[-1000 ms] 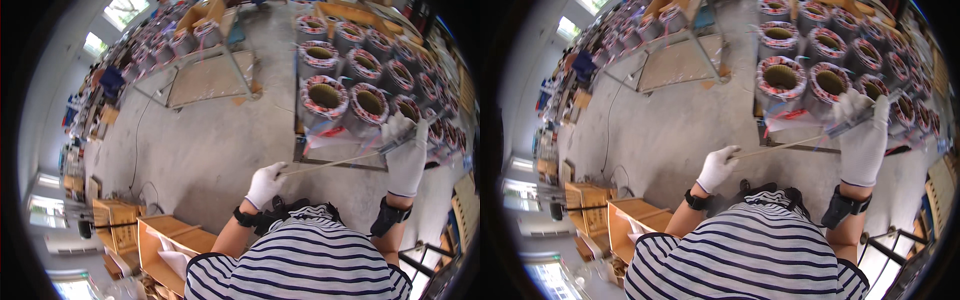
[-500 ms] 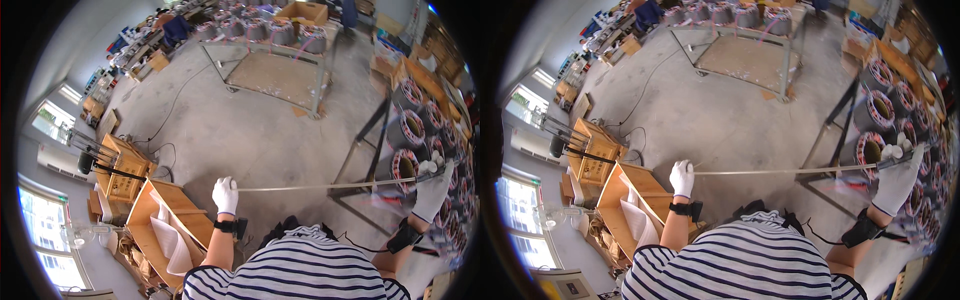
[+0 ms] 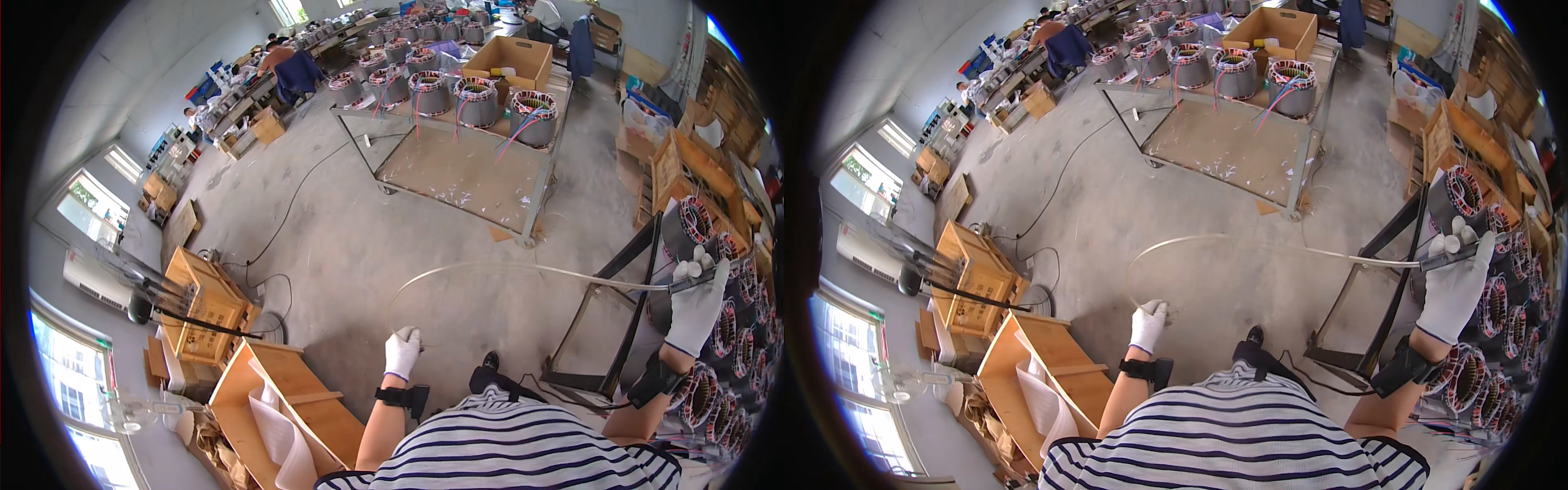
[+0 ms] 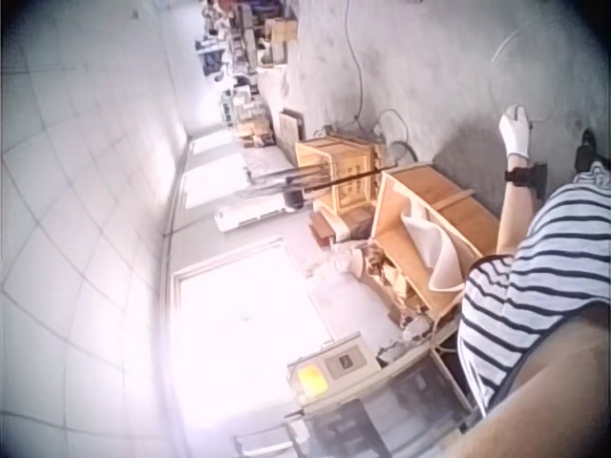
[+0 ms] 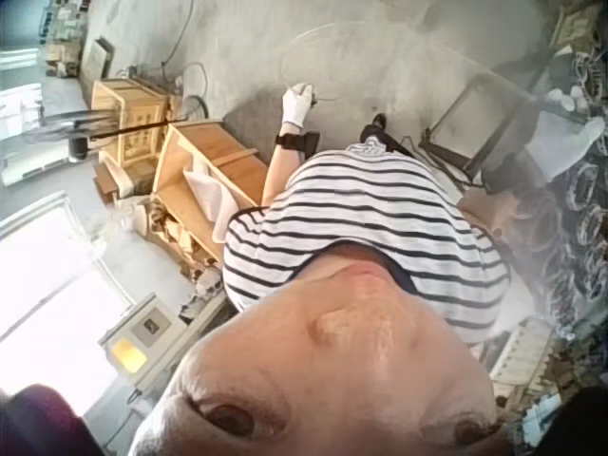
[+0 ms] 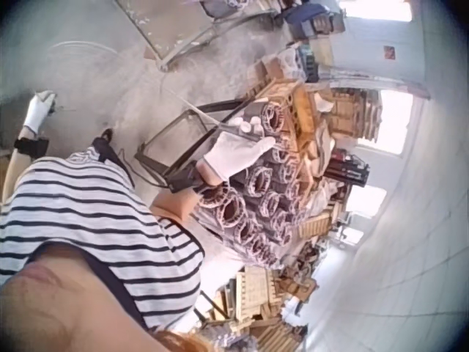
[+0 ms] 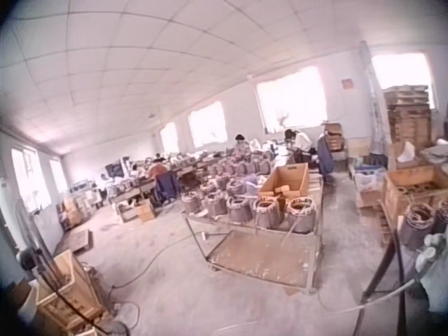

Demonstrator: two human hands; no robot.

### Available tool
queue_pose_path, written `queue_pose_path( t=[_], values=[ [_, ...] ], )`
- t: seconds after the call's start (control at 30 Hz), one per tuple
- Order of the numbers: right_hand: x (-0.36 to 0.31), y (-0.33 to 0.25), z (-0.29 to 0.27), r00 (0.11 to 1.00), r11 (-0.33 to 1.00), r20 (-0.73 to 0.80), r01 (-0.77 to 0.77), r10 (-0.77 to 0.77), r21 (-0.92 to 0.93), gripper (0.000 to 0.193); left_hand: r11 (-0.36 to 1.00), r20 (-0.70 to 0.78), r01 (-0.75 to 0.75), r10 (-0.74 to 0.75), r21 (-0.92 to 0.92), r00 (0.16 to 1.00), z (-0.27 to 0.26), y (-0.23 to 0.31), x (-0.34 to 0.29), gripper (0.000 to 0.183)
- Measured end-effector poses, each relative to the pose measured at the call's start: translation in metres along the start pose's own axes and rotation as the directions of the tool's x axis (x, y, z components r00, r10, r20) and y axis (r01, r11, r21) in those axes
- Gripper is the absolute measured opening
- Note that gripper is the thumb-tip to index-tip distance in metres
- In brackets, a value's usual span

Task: Soldering wire connections on motor stators using a gas-powered soldering torch.

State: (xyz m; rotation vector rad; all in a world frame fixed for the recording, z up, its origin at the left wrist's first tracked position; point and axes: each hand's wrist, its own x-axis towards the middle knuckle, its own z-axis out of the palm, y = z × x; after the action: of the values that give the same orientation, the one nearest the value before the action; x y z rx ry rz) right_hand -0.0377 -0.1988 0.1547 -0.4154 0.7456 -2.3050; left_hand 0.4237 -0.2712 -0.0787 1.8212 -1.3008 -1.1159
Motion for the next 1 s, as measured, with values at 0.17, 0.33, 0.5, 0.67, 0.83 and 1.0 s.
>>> queue_pose_path(
  t=[0.17,0.33,0.5,0.67,0.83,1.0],
  values=[
    [0.048,0.007,0.003,0.993,0.993,-0.005,0.116,-0.116,0.020,0.028,0.982,0.271,0.122,-0.080,-0.142,0.959,0.049,0.047,0.063,0.025],
    [0.081,0.000,0.013,0.983,0.983,0.021,0.185,-0.185,0.015,0.025,0.950,0.581,0.226,-0.060,-0.217,0.812,0.103,0.127,0.119,0.026],
    [0.111,0.003,0.006,0.914,0.920,-0.135,0.365,-0.383,-0.141,0.027,0.985,0.868,0.005,0.151,-0.174,0.472,0.187,0.216,0.190,0.025],
    [0.129,-0.009,-0.006,0.860,0.860,-0.145,0.449,-0.490,-0.243,0.029,0.896,0.923,-0.339,0.353,-0.287,0.154,0.274,0.323,0.244,0.018],
    [0.115,-0.045,-0.049,0.739,0.494,-0.015,0.434,-0.673,-0.754,0.030,0.518,0.809,-0.740,0.585,-0.429,-0.060,0.370,0.443,0.277,0.020],
    [0.074,-0.079,-0.040,0.499,-0.310,0.303,0.071,-0.812,-0.948,0.027,0.106,0.512,-0.919,0.851,-0.379,-0.113,0.480,0.566,0.310,0.022]
  ],
)
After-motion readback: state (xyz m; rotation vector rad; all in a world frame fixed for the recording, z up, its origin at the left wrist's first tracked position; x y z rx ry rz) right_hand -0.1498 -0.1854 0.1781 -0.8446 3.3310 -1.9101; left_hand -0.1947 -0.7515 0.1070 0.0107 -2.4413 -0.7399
